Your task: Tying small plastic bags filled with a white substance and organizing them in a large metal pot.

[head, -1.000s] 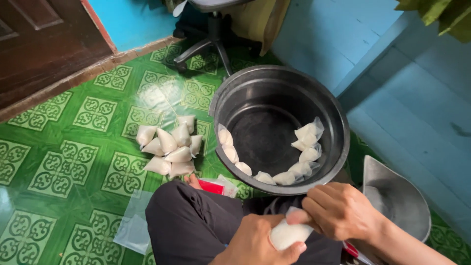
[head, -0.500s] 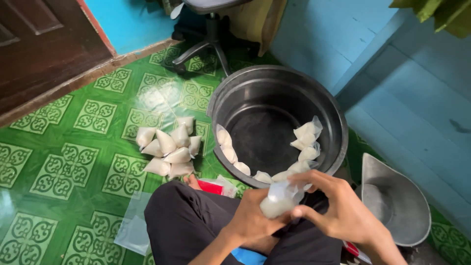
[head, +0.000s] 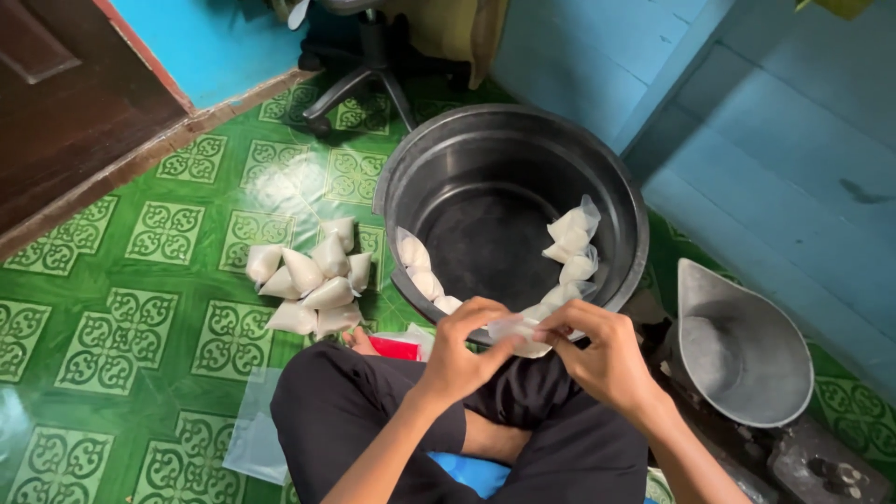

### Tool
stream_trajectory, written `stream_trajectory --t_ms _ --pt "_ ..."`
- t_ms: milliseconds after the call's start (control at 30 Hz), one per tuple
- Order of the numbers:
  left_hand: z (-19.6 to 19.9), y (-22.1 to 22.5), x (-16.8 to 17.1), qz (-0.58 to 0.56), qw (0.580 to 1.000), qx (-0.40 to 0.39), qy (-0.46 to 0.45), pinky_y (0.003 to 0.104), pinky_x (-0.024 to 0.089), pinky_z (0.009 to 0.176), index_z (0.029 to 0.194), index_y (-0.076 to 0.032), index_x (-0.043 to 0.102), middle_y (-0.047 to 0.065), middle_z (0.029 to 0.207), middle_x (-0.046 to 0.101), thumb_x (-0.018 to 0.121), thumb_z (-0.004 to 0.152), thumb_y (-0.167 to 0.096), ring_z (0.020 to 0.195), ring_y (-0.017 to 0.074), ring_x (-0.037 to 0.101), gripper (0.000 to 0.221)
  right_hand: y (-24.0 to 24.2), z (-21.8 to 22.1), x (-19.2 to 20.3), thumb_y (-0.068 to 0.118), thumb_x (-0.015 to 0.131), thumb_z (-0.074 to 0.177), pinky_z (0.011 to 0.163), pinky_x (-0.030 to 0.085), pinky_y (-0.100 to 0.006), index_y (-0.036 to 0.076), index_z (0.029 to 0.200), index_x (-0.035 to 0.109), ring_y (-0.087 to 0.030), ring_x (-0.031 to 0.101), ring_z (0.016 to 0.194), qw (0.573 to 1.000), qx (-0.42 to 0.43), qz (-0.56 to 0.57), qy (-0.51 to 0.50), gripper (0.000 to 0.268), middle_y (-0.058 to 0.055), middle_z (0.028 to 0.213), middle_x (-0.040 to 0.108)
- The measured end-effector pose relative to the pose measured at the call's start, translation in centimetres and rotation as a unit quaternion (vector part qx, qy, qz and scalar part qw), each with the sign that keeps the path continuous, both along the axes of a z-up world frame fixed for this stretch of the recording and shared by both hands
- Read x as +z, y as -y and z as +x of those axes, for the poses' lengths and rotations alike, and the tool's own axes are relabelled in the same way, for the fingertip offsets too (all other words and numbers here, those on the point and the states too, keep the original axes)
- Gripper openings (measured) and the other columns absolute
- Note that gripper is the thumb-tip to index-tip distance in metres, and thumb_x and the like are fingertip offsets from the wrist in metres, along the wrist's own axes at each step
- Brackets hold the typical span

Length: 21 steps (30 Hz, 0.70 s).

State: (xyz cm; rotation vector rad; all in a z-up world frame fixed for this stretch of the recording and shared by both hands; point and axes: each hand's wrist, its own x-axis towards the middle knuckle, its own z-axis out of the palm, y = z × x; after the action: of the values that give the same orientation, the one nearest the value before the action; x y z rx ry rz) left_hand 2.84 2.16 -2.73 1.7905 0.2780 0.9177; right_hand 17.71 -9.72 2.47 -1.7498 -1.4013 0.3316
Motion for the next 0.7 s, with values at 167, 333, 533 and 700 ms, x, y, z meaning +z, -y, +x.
stream_trajectory --t_ms 167,333,533,700 --pt "0.3 -0.8 -1.1 0.014 0.998 0.061 -0.029 0.026 0.057 0.065 0.083 -0.016 0.079 -0.001 0.077 0.074 0.083 0.079 -0.015 0.067 0.0163 0.071 0.005 0.2 1.5 -2.5 0.005 0.081 0.072 0.061 0.055 -0.027 0.011 0.081 0.077 -0.015 0.068 0.064 0.999 0.002 0.030 0.011 0.011 -0.002 0.071 0.072" --pt "0.0 -1.2 -0.7 0.026 0.996 0.038 -0.079 0.029 0.056 0.064 0.084 -0.016 0.079 0.001 0.077 0.073 0.080 0.081 -0.016 0.066 0.0184 0.070 0.003 0.2 1.4 -3.6 -0.001 0.075 0.078 0.063 0.055 -0.031 0.007 0.086 0.077 -0.019 0.068 0.067 1.000 0.009 0.010 -0.002 0.012 -0.006 0.074 0.072" --pt "-0.8 -1.5 -0.3 0.058 0.987 0.036 -0.143 0.029 0.055 0.063 0.087 -0.016 0.078 0.001 0.079 0.074 0.076 0.084 -0.017 0.066 0.0176 0.069 0.004 -0.4 1.5 -4.1 0.000 0.075 0.079 0.063 0.056 -0.031 0.010 0.084 0.078 -0.019 0.070 0.068 1.000 -0.004 0.018 0.006 0.011 -0.003 0.075 0.073" --pt "-1.1 -1.7 2.0 0.116 0.974 0.037 -0.193 0.033 0.055 0.067 0.088 -0.019 0.078 -0.001 0.084 0.074 0.075 0.081 -0.021 0.073 0.0204 0.070 0.008 -0.4 1.6 -4.6 0.002 0.077 0.077 0.062 0.057 -0.030 0.011 0.082 0.078 -0.020 0.070 0.069 0.999 -0.009 0.039 0.006 0.010 -0.002 0.075 0.073"
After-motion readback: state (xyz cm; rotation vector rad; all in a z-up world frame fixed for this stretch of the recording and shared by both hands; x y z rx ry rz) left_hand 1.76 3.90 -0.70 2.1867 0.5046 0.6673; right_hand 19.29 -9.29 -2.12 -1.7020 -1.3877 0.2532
